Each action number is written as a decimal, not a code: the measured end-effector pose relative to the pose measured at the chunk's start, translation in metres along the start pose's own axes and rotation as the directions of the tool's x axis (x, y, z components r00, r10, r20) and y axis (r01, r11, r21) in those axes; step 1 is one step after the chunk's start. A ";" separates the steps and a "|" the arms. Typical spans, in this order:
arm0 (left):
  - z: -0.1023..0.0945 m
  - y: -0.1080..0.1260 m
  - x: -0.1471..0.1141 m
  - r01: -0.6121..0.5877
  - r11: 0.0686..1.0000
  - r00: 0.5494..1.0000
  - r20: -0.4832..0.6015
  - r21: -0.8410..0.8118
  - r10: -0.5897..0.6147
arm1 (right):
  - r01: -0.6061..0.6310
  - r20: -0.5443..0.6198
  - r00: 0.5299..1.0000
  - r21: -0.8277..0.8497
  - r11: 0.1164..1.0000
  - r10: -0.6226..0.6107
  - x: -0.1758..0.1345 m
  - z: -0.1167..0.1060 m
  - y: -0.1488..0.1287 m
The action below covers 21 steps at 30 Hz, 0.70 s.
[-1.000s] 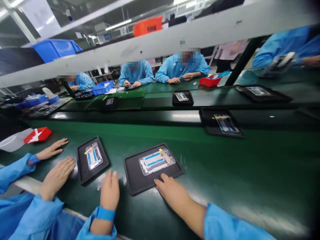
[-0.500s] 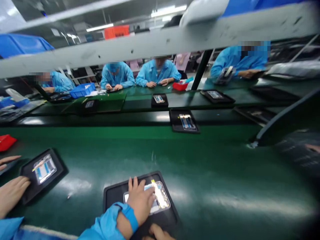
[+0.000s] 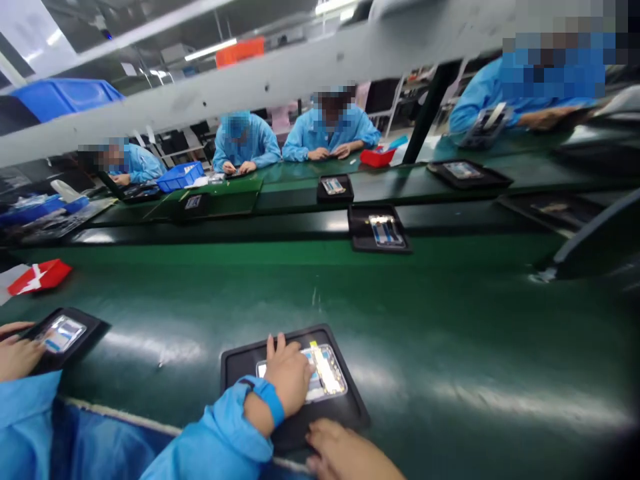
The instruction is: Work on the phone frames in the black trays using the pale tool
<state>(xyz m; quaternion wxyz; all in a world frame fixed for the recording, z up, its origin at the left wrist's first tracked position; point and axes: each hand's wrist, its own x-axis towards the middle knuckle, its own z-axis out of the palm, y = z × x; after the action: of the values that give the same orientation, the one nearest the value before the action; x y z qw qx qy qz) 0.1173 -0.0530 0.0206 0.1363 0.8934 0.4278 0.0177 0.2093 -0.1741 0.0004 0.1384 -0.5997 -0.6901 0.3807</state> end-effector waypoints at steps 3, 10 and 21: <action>-0.004 -0.002 -0.001 -0.005 0.999 1.000 -0.004 -0.051 0.005 | -0.034 -0.160 0.985 0.209 0.977 0.069 -0.008 -0.024 -0.010; -0.001 -0.011 -0.011 -0.118 0.993 0.993 -0.022 -0.023 0.118 | -0.155 -0.416 0.637 0.755 0.637 0.649 0.009 -0.061 0.003; 0.014 -0.002 -0.015 -0.179 0.970 0.963 -0.172 0.166 0.208 | 0.106 -0.675 0.444 0.692 0.714 0.589 0.047 -0.046 0.007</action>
<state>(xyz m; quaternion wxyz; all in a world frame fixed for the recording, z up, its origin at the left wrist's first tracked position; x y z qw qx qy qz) 0.1084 -0.0662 0.0082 0.0260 0.9330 0.3493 0.0832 0.2326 -0.1133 0.0144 0.6030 -0.7169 -0.2416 0.2531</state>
